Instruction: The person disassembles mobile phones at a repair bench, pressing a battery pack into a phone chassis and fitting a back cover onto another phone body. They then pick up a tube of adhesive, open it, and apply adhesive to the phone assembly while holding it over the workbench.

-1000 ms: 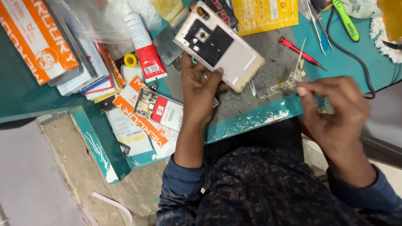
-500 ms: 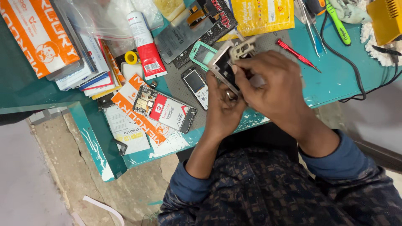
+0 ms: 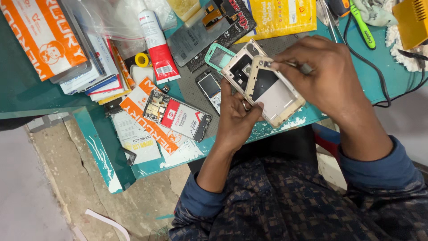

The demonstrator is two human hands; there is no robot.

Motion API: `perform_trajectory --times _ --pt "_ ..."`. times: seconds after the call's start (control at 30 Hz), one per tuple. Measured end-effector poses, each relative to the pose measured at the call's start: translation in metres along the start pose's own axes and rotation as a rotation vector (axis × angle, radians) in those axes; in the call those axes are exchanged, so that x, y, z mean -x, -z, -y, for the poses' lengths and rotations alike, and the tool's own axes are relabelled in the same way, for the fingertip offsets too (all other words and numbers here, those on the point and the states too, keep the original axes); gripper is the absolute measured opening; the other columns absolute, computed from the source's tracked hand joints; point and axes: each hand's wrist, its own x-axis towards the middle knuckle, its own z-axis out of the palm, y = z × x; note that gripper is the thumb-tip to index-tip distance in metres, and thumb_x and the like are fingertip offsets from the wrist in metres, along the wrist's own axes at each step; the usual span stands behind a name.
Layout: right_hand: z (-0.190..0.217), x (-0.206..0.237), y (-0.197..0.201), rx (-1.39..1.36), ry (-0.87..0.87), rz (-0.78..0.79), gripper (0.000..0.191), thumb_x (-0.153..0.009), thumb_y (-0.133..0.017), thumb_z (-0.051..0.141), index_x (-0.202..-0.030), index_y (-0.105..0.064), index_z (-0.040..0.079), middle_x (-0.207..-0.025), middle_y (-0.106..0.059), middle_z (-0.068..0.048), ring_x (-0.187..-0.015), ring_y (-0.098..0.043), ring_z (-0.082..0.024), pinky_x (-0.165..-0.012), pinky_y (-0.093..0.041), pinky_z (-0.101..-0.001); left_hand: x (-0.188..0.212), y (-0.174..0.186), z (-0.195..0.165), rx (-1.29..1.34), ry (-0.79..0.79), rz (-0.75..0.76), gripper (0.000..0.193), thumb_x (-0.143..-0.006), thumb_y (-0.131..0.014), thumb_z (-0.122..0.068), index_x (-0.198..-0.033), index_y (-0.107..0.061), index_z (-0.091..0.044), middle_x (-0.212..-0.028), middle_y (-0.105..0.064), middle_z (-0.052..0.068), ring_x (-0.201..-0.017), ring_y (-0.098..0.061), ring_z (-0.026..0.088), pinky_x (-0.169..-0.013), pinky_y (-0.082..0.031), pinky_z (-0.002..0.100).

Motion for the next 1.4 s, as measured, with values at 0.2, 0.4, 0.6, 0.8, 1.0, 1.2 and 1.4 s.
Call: perform_trajectory --times 0.2,0.4,0.6,0.8,1.0,1.2,1.4 --pt "-0.017 0.014 -0.02 -0.417 -0.189 -0.101 0.01 -0.102 -0.08 0.0 -0.111 -0.075 -0.002 -0.1 -0.076 -0.011 -0.089 -0.073 -0.012 -0.082 -0.059 -0.0242 0.001 0.0 0.008 -0.02 -0.083 -0.002 0.086 -0.093 -0.053 0.021 -0.159 -0.009 -0.011 -0.136 -0.06 0.018 -0.123 -0.064 0.022 -0.096 -0.06 0.034" --pt "-0.031 0.022 -0.03 -0.644 -0.217 -0.252 0.006 -0.108 -0.078 -0.007 -0.11 -0.072 -0.007 -0.098 -0.075 -0.011 -0.087 -0.071 -0.008 -0.081 -0.058 -0.019 0.002 -0.002 0.019 -0.062 -0.066 -0.068 0.085 -0.093 -0.052 0.02 -0.159 -0.008 -0.011 -0.13 -0.062 0.02 -0.114 -0.067 0.023 -0.088 -0.06 0.033" --pt "-0.017 0.025 -0.062 -0.65 -0.278 -0.352 0.015 -0.101 -0.081 -0.004 -0.111 -0.07 -0.006 -0.099 -0.074 -0.007 -0.088 -0.068 -0.006 -0.077 -0.054 -0.0201 0.007 -0.013 0.029 -0.073 -0.1 -0.052 0.088 -0.093 -0.052 0.021 -0.161 -0.009 -0.013 -0.133 -0.06 0.018 -0.114 -0.064 0.02 -0.089 -0.055 0.029" --pt "-0.002 0.02 -0.06 -0.334 -0.191 -0.38 0.013 -0.103 -0.084 0.0 -0.108 -0.073 -0.005 -0.098 -0.071 -0.01 -0.077 -0.062 -0.008 -0.069 -0.05 -0.0205 0.008 -0.013 0.025 0.005 -0.073 -0.028 0.089 -0.093 -0.052 0.021 -0.161 -0.007 -0.014 -0.135 -0.06 0.017 -0.113 -0.065 0.019 -0.089 -0.056 0.029" --pt "0.001 0.015 -0.046 -0.306 -0.193 -0.275 0.019 -0.097 -0.082 0.001 -0.111 -0.07 -0.007 -0.098 -0.074 -0.013 -0.084 -0.067 -0.011 -0.073 -0.052 -0.0227 0.012 -0.014 0.019 -0.027 -0.051 -0.011 0.084 -0.093 -0.052 0.02 -0.159 -0.01 -0.013 -0.134 -0.061 0.017 -0.114 -0.066 0.02 -0.087 -0.057 0.03" --pt "-0.019 0.014 -0.054 -0.655 -0.318 -0.189 0.015 -0.101 -0.078 0.0 -0.113 -0.07 -0.005 -0.096 -0.075 -0.008 -0.085 -0.069 -0.006 -0.075 -0.055 -0.0189 0.013 -0.008 0.02 -0.071 -0.033 0.019 0.08 -0.092 -0.053 0.021 -0.155 -0.016 -0.01 -0.135 -0.061 0.017 -0.12 -0.066 0.02 -0.092 -0.057 0.031" --pt "-0.017 0.016 -0.057 -0.693 -0.326 -0.16 0.014 -0.1 -0.078 0.0 -0.112 -0.072 -0.005 -0.097 -0.077 -0.008 -0.082 -0.069 -0.005 -0.072 -0.055 -0.0188 0.006 -0.01 0.017 -0.058 -0.119 -0.085 0.053 -0.1 -0.066 0.001 -0.147 -0.04 -0.002 -0.132 -0.063 0.01 -0.121 -0.063 0.015 -0.103 -0.054 0.03"
